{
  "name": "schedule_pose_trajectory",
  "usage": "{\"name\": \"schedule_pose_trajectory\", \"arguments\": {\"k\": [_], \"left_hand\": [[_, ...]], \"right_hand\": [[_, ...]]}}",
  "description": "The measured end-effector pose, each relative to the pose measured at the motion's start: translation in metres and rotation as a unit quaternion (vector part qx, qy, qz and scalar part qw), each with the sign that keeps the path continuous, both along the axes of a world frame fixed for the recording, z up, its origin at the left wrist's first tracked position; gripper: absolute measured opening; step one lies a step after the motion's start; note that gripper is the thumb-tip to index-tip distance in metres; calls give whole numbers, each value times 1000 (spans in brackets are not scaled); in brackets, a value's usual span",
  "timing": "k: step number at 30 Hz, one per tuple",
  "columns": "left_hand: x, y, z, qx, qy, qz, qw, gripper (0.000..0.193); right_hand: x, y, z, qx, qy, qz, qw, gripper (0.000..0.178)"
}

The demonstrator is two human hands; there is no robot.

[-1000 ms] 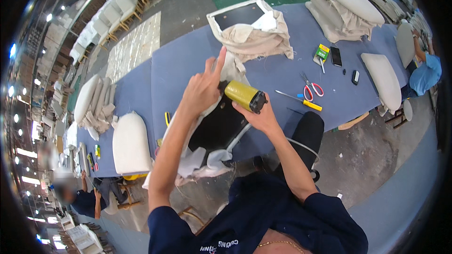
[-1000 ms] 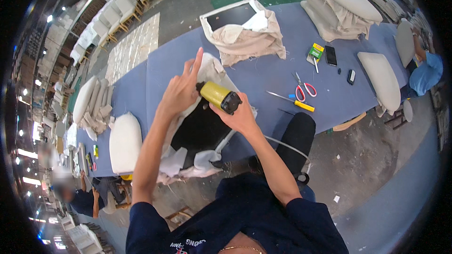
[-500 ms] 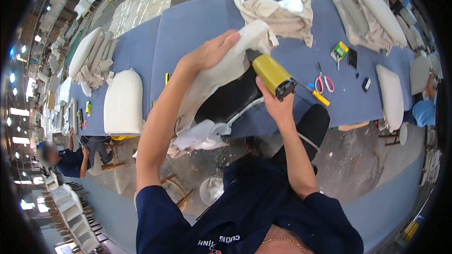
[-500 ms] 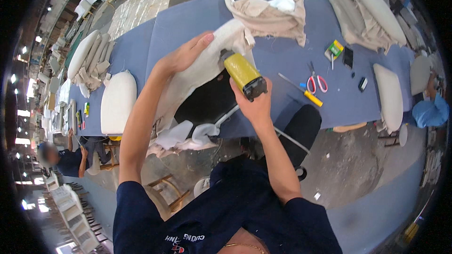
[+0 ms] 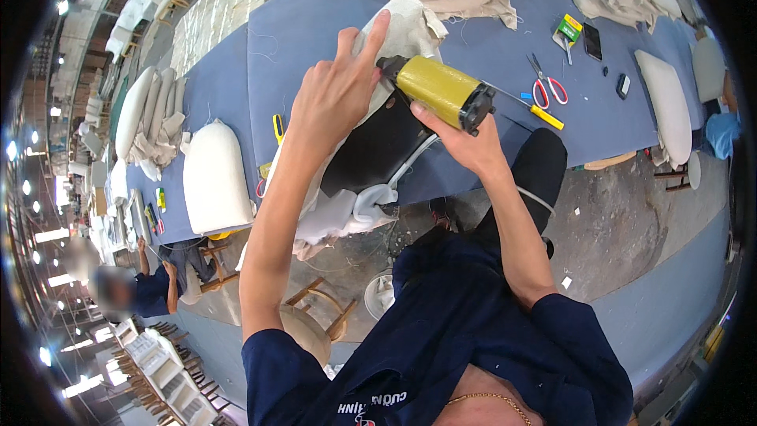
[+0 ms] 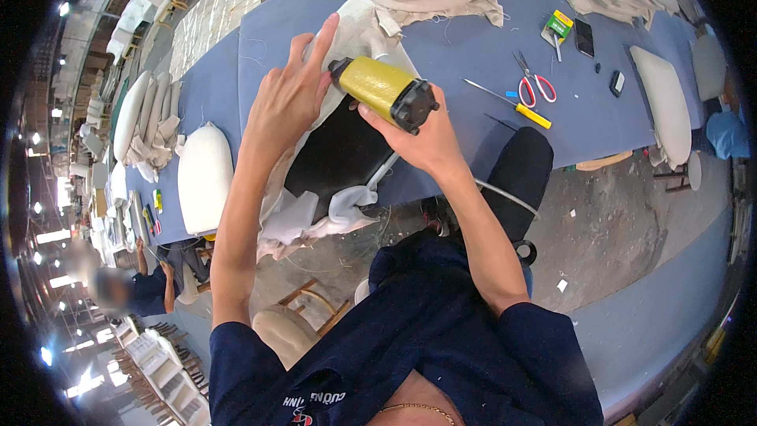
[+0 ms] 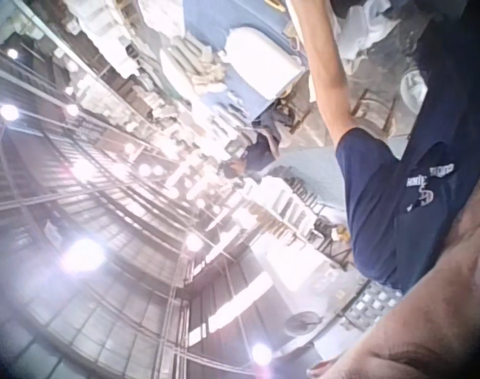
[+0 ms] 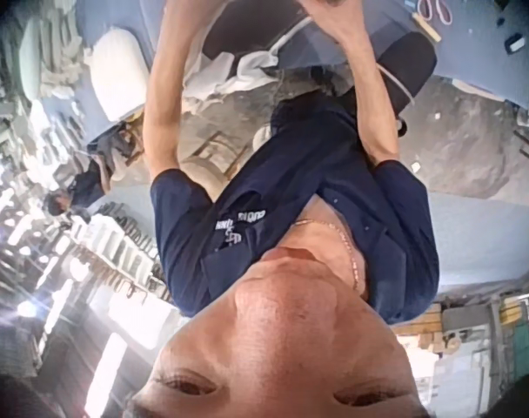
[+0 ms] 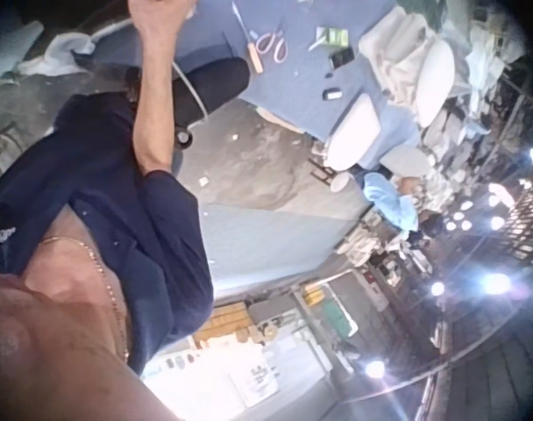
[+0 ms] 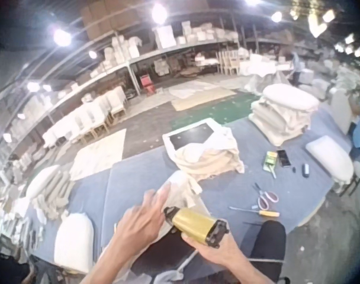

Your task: The person inserts white stuffing into a fabric cushion cover, then uses a staple gun to secure the fabric to a cushion base. They trim excess fabric with scissors and a utility knife, and use a screwdriver to adjust the cushion. The person repeats these steps on multiple cushions.

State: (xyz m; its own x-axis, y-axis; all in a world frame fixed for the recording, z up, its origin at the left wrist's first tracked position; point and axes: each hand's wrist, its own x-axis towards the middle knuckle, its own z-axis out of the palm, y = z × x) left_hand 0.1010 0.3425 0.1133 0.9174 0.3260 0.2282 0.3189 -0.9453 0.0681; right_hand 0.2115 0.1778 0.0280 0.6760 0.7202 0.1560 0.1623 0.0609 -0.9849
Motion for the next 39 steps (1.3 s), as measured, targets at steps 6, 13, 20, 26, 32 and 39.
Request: {"name": "schedule_pose_trajectory", "arguments": {"k": [6,13,20,26,32,39], "left_hand": [[-1,-1,1,26,-20,-34,999,92],[-8,-5,15,-49,37,-40,997,101],[-9,60,19,-571,32,-5,820,63],[-28,39,1,-366,-2,49,929,49],[-31,-3,-3,-31,-2,96,995,49],[-34,6,-5,8,-21,4,1000,73]], "right_hand": [[-7,-1,-24,-30,-89,3,996,47],[-19,-10,-19,-14,-181,13,983,41],[-34,-22,2,35,-1,-27,999,28],[-39,-13,9,34,-200,-28,979,22],[-28,6,14,25,-95,0,995,25],[-35,6,-7,4,-77,-14,997,33]]}}
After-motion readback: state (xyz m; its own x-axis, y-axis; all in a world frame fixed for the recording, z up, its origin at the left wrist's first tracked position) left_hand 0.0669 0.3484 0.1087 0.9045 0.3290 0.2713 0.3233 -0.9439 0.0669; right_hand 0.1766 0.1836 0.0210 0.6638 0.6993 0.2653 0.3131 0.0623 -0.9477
